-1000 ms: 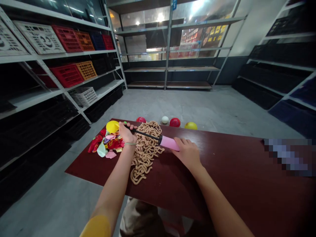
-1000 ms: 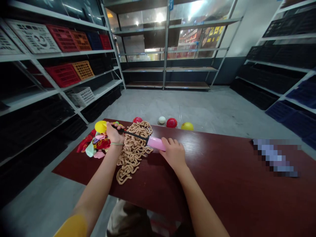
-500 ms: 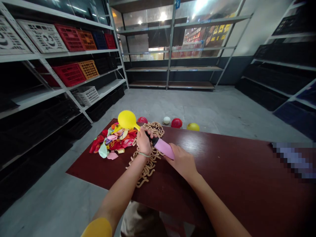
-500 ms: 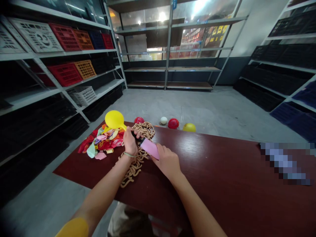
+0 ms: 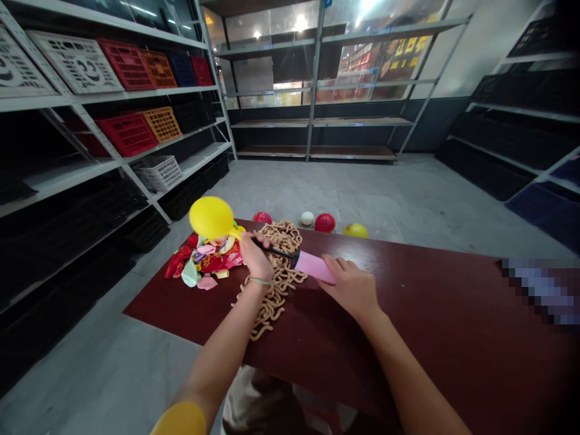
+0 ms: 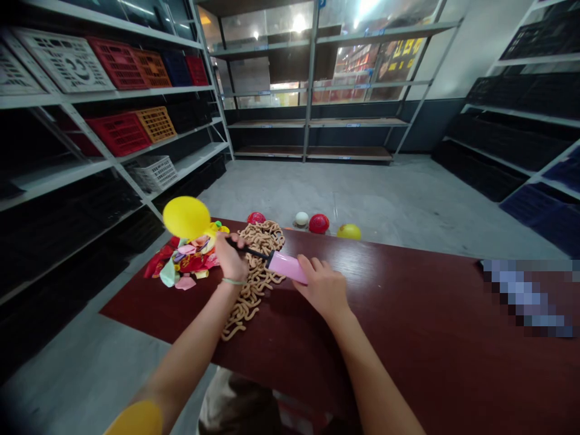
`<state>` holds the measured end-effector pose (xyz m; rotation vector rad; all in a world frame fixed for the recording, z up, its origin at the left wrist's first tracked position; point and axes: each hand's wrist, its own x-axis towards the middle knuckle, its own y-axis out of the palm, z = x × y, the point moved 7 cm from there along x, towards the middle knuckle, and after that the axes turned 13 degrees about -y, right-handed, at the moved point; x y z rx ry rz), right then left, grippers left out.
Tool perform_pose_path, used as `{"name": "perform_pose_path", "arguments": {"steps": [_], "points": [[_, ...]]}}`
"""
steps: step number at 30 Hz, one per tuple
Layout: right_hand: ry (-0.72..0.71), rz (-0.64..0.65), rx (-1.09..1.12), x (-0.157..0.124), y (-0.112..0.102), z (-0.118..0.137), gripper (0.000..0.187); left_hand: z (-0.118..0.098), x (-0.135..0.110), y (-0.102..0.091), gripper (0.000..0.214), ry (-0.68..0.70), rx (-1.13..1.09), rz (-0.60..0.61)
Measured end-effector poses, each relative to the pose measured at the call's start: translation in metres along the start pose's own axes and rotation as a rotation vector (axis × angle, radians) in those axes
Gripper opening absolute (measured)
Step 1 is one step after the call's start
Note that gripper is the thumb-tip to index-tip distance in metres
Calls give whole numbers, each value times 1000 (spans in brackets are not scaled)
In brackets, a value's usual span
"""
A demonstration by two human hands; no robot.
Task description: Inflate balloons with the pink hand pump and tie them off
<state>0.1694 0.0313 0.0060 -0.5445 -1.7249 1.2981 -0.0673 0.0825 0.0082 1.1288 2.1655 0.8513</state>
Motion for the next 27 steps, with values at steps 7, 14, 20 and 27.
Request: {"name": "perform_pose_path", "arguments": {"steps": [7, 14, 20, 27], "points": [[13, 8, 86, 5, 5, 15, 48, 23, -10, 8, 20, -83, 100, 86], [-65, -9, 2, -1, 6, -19, 45, -37, 34, -24, 16, 45, -22, -70], [-39, 16, 50, 0, 10, 2, 46, -16, 18, -12, 15, 44, -29, -48], [84, 9, 122, 4, 15, 29, 50, 16, -8, 15, 21, -57, 82, 146]]}}
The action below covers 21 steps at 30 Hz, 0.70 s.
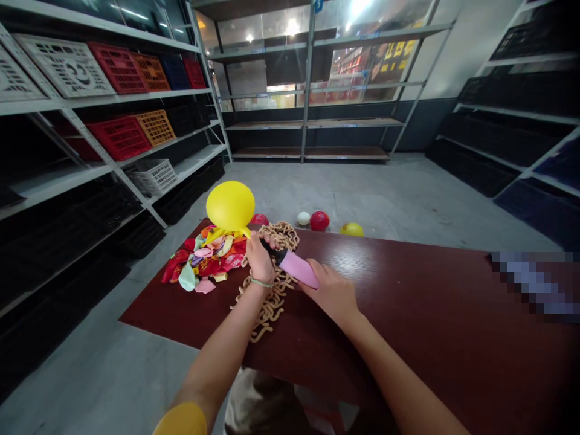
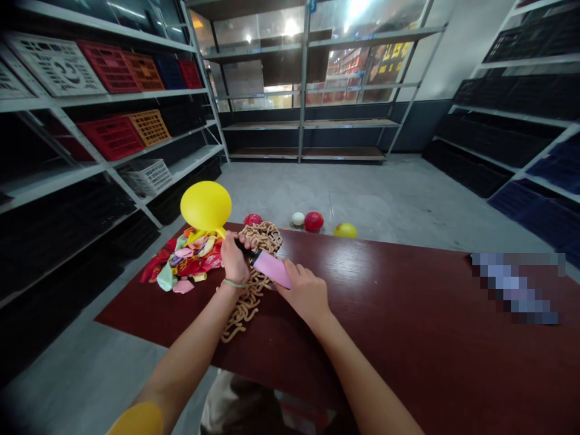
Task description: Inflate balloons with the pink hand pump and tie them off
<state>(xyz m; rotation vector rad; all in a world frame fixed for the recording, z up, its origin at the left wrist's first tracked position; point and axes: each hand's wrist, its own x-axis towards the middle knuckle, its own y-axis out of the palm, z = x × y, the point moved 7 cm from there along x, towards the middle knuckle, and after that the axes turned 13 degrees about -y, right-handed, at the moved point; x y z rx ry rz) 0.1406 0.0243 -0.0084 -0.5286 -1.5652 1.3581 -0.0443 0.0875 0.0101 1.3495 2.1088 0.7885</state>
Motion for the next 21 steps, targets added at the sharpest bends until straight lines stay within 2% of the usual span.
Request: {"name": "perform_pose_path", "arguments": {"steps": [2, 7, 10, 12, 14, 16, 18, 21], "points": [[-42, -2, -26, 1, -1, -5, 49, -13, 9, -12, 21, -8, -34, -43], [-136, -47, -92, -1, -9, -29, 44, -59, 34, -47, 22, 101, -125, -171], [-122, -43, -102, -1, -9, -32, 44, -67, 36, -53, 18, 136, -147, -226], [-107, -20, -90, -1, -7, -24, 46, -61, 29, -46, 14, 138, -146, -244], [-80, -3, -66, -1, -3, -13, 47, -46, 17, -35, 13, 116, -129, -252], [-41, -11, -38, -2, -1, -4, 48, -26, 6, -20, 13, 86, -85, -207], [-3, -25, -17, -2, 0, 1, 48, -7, -1, -6, 18, 33, -32, -108], [2, -6, -13, -2, 1, 0, 47, 4, 1, -6, 25, -29, -20, -67]]}}
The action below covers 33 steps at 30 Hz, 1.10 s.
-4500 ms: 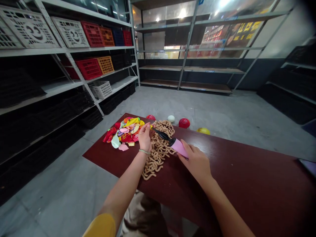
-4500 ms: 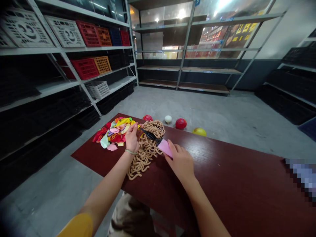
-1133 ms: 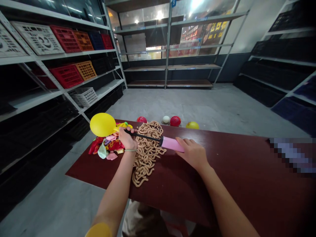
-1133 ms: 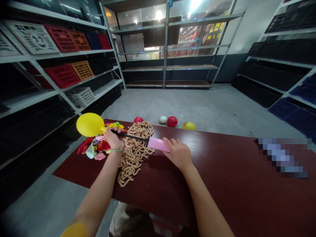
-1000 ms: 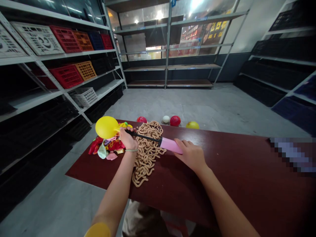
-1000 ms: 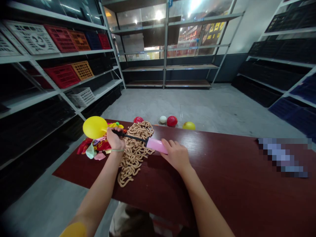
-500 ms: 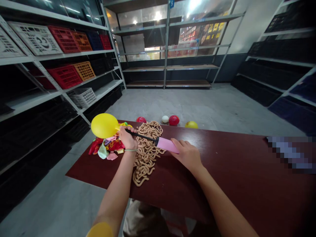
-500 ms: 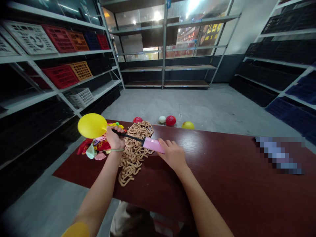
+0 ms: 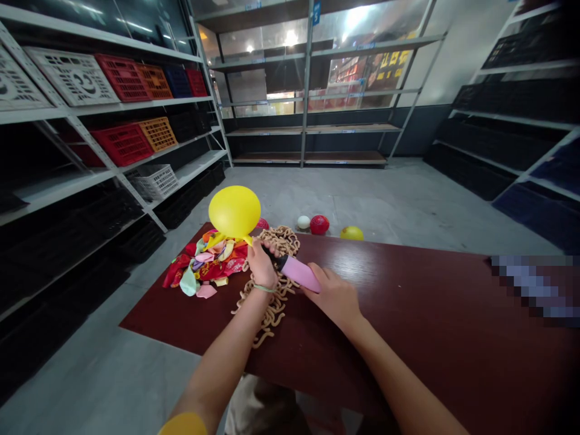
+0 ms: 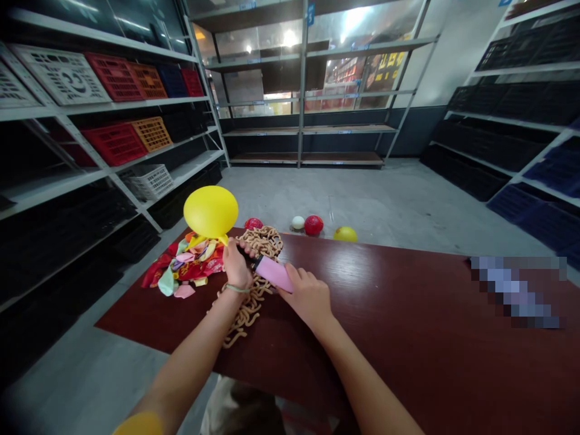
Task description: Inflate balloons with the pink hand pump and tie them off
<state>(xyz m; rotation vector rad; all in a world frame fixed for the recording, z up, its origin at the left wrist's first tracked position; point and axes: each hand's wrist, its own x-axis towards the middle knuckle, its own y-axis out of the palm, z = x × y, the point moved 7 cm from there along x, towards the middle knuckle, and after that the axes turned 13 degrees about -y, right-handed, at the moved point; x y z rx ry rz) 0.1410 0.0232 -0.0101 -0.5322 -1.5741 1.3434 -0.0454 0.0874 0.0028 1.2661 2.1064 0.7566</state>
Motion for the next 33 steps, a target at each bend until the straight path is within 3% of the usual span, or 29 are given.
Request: {"name": "perform_pose_path", "arguments": {"steps": [2, 6, 9, 12, 15, 19, 23, 28, 30, 33], "points": [[-43, 24, -8, 1, 0, -5, 46, -11, 10, -11, 27, -2, -26, -41], [-120, 33, -29, 2, -4, -21, 44, -54, 30, -35, 21, 98, -87, -123], [-112, 22, -41, 1, -6, -28, 42, -68, 31, -39, 20, 150, -117, -157], [-82, 33, -29, -1, -4, -21, 43, -52, 19, -25, 22, 128, -110, -123], [-28, 28, 10, -2, -1, -11, 43, -15, 3, -3, 25, 25, -34, -11], [-34, 14, 46, -2, 1, -3, 44, 10, -7, 4, 27, -2, 33, 10], [-97, -17, 42, -1, -2, -13, 49, -9, 5, -6, 28, -19, -3, -8], [-134, -31, -15, 1, -8, -32, 40, -54, 24, -24, 22, 115, -64, -92], [-125, -22, -29, 1, -8, -32, 38, -56, 23, -26, 20, 143, -84, -115], [-98, 3, -28, 0, -6, -22, 37, -35, 13, -16, 17, 102, -78, -84]]}}
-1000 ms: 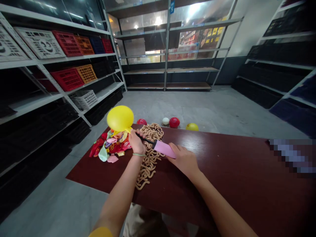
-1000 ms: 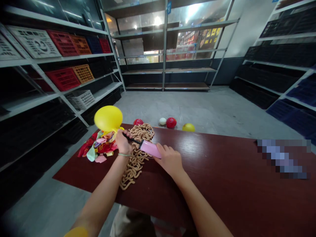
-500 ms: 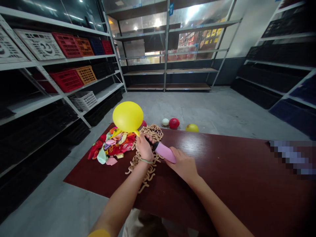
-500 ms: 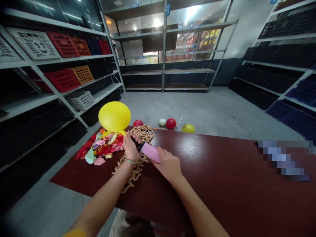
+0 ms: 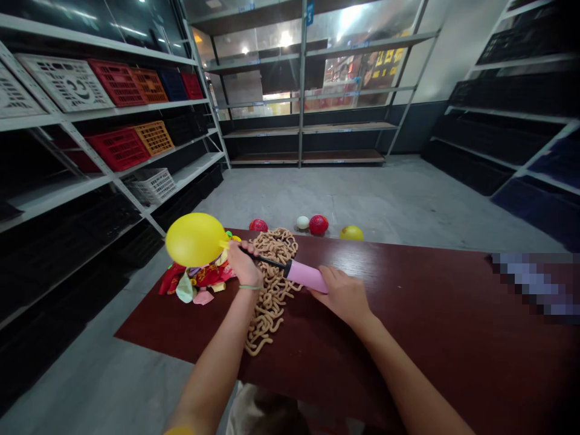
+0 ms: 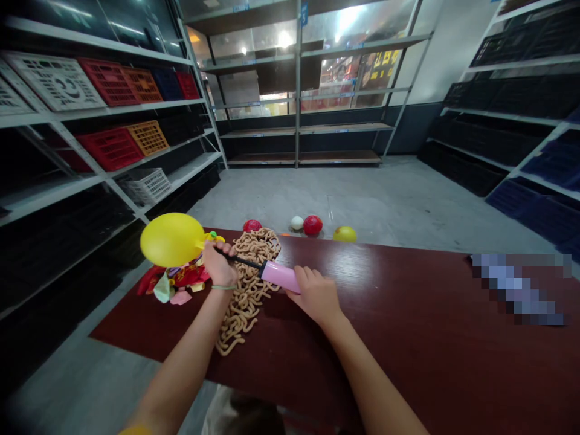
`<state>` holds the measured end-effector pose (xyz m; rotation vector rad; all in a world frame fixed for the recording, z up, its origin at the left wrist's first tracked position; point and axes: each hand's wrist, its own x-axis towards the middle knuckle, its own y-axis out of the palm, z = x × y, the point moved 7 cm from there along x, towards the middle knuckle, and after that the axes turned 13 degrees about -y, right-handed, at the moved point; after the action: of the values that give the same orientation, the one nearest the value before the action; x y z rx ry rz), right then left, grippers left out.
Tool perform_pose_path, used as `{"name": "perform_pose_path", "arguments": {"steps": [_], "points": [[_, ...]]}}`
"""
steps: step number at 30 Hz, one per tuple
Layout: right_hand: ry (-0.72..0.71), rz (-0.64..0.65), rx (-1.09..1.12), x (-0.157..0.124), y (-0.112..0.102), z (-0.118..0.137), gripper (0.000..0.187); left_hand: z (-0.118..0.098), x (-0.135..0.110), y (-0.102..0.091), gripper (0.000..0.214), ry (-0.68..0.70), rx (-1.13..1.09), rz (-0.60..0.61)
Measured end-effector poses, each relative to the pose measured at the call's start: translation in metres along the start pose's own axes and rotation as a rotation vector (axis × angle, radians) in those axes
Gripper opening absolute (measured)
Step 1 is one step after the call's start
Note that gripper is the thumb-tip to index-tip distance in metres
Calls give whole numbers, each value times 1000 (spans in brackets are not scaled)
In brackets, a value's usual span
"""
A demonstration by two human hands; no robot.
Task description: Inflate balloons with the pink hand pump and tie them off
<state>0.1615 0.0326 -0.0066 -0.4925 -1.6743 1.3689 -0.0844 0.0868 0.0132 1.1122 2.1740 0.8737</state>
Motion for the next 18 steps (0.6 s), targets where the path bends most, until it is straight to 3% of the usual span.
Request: {"name": "perform_pose_path", "arguments": {"steps": [3, 6, 9, 14, 18], "points": [[43, 2, 28, 1, 1, 11, 40, 31, -19, 11, 19, -70, 56, 40], [51, -3, 44, 2, 0, 15, 41, 41, -29, 18, 22, -91, 104, 73], [16, -12, 28, 3, -1, 8, 39, 23, -21, 15, 26, -83, 71, 74], [-46, -32, -34, 2, -7, -12, 35, -28, 4, -1, 20, 57, -6, 15], [-28, -25, -24, 2, -7, -12, 35, -37, 6, -5, 21, 110, -31, -17]]}}
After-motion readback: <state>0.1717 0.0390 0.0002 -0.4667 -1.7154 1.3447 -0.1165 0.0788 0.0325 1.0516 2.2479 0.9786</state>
